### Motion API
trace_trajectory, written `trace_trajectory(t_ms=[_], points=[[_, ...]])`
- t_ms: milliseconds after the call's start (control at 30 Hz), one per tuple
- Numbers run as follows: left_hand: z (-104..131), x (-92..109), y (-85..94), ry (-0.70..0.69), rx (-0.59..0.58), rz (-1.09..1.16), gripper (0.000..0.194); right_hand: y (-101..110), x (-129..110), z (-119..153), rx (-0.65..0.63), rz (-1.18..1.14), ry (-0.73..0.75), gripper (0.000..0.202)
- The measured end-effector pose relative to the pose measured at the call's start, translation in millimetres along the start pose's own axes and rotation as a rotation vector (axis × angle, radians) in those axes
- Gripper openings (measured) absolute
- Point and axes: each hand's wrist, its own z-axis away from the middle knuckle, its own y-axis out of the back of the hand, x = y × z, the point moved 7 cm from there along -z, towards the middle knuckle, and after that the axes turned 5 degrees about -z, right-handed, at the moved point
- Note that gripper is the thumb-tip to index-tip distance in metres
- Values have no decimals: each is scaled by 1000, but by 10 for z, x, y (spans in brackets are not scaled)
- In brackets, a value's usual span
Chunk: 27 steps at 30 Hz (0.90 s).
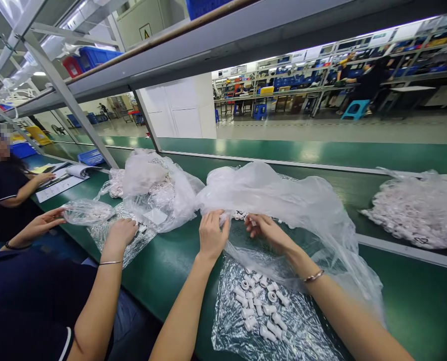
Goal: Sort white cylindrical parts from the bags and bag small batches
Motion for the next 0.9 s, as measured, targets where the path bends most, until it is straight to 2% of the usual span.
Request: trace_trajectory(t_ms=[167,300,400,467,667,800,900], points=[[-7,44,70,-33,47,59,16,384,80,-22,184,119,-28,53],[-15,85,116,-56,63,81,15,441,149,8,285,235,5,51],[-22,95,136,-61,67,87,13,385,177,-5,270,230,25,44],[-22,91,145,-56,72,90,14,372,195,-31,237,186,7,47],[-22,76,143,-40,76,108,14,482,195,-81,163,16,-43,57],[-23,67,140,-40,69,116,13,521,216,-32,170,97,-75,57],[-22,53,145,-37,69,115,14,463,182,44,177,324,-39,47]])
